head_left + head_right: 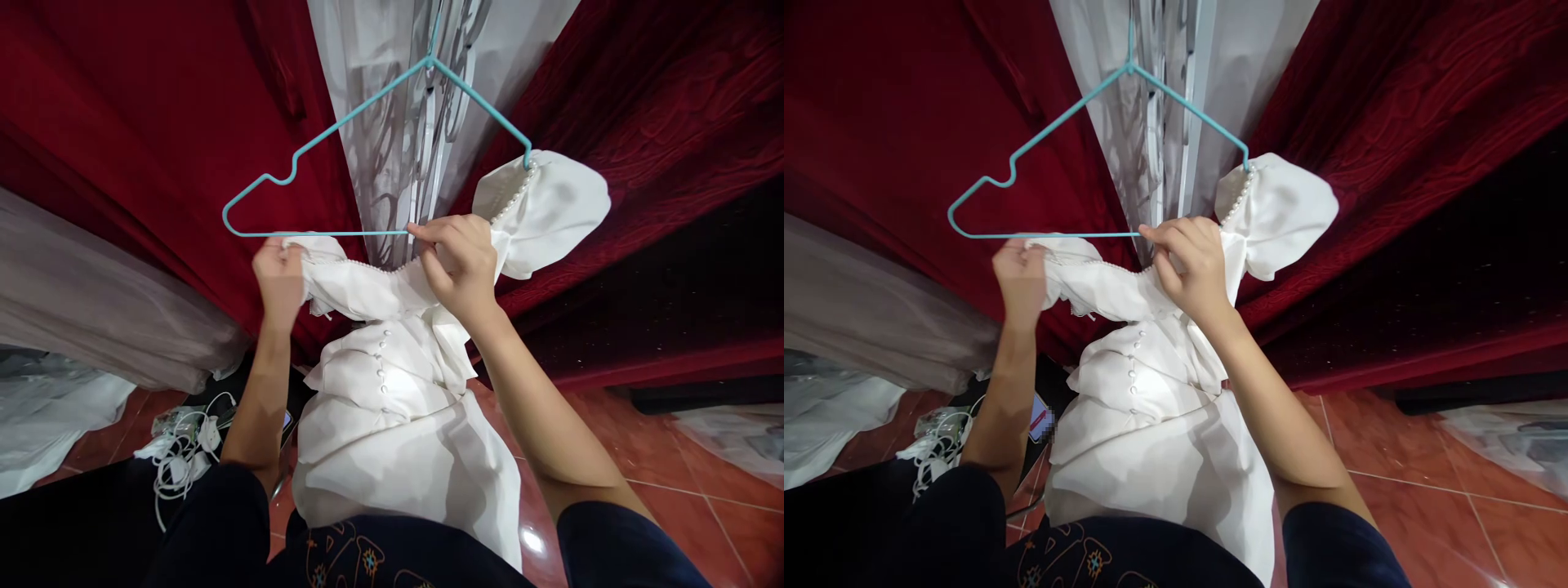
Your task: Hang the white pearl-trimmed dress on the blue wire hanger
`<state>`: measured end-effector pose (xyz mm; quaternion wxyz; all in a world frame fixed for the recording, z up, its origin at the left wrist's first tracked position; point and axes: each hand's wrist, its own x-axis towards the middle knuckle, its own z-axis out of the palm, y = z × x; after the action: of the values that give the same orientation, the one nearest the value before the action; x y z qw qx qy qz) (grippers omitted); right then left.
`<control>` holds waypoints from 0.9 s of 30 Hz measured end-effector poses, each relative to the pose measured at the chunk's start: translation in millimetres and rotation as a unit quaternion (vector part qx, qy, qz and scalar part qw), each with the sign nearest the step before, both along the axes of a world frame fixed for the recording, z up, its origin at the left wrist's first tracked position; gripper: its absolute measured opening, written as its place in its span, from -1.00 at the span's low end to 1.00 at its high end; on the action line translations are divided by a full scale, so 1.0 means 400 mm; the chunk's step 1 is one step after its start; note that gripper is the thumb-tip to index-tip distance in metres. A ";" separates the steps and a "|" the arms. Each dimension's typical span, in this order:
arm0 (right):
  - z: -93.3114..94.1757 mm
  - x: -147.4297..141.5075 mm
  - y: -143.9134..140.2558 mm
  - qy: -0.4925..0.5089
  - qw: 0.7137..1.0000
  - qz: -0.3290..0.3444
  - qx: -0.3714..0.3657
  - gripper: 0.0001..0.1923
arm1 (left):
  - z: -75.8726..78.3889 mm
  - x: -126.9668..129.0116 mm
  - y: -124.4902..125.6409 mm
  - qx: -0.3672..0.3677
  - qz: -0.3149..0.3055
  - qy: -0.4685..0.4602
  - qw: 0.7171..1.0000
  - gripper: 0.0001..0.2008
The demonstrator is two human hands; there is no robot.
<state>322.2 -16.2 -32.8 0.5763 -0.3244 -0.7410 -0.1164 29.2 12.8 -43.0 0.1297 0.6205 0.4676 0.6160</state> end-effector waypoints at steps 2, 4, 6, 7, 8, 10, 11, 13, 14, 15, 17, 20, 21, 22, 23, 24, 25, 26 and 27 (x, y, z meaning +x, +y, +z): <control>0.001 0.003 0.006 0.001 1.000 -0.005 -0.002 -0.68 | 0.005 0.081 -0.059 0.039 -0.020 0.105 0.993 -0.84; 0.002 0.012 0.009 -0.008 1.000 -0.020 -0.003 -0.66 | 0.035 0.148 -0.094 0.154 -0.097 0.204 0.962 -0.83; 0.003 0.023 0.008 -0.017 0.999 -0.028 -0.007 -0.65 | 0.078 0.190 -0.100 0.232 -0.099 0.234 0.939 -0.80; 0.004 0.028 0.005 -0.024 0.999 -0.026 -0.010 -0.64 | 0.099 0.202 -0.096 0.236 -0.078 0.230 0.941 -0.79; 0.007 0.032 0.000 -0.034 0.999 -0.022 -0.014 -0.63 | 0.117 0.208 -0.090 0.213 -0.056 0.229 0.948 -0.78; 0.016 0.039 -0.014 -0.053 0.998 -0.015 -0.023 -0.63 | 0.140 0.214 -0.078 0.128 -0.042 0.246 0.960 -0.74; 0.024 0.044 -0.021 -0.058 0.998 -0.011 -0.029 -0.63 | 0.144 0.216 -0.076 0.089 -0.046 0.262 0.960 -0.72; 0.047 0.061 -0.033 -0.041 0.999 -0.011 -0.027 -0.66 | 0.141 0.220 -0.080 0.043 -0.059 0.294 0.953 -0.70; 0.060 0.076 -0.036 -0.017 1.000 -0.021 -0.015 -0.67 | 0.136 0.224 -0.085 0.036 -0.059 0.303 0.951 -0.68; 0.075 0.095 -0.035 0.009 0.999 -0.039 0.007 -0.68 | 0.131 0.227 -0.090 0.037 -0.059 0.306 0.949 -0.67; 0.102 0.141 -0.023 0.049 0.992 -0.098 0.067 -0.63 | 0.124 0.231 -0.096 0.042 -0.067 0.309 0.948 -0.65; 0.130 0.209 0.006 0.047 0.983 -0.150 0.092 -0.57 | 0.125 0.227 -0.093 0.041 -0.072 0.310 0.947 -0.63; 0.137 0.226 0.015 0.049 0.985 -0.151 0.068 -0.62 | 0.128 0.222 -0.090 0.036 -0.066 0.312 0.947 -0.63; 0.143 0.241 0.023 0.057 0.987 -0.147 0.037 -0.67 | 0.133 0.216 -0.087 0.030 -0.058 0.315 0.947 -0.63; 0.148 0.256 0.031 0.074 0.987 -0.142 0.007 -0.69 | 0.139 0.209 -0.085 0.026 -0.051 0.319 0.946 -0.63; 0.153 0.271 0.038 0.095 0.986 -0.138 -0.014 -0.69 | 0.145 0.201 -0.084 0.022 -0.046 0.326 0.944 -0.63; 0.156 0.289 0.047 0.115 0.984 -0.135 -0.025 -0.71 | 0.152 0.193 -0.084 0.017 -0.044 0.333 0.942 -0.63; 0.158 0.311 0.056 0.133 0.981 -0.136 -0.030 -0.74 | 0.158 0.186 -0.086 0.013 -0.047 0.340 0.939 -0.63; 0.157 0.335 0.066 0.152 0.978 -0.141 -0.032 -0.77 | 0.164 0.181 -0.088 0.011 -0.050 0.344 0.937 -0.63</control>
<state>456.0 10.2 30.1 0.6493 -0.4582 -0.5946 -0.1222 101.5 -22.3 22.6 -0.0154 0.8189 0.4448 0.3624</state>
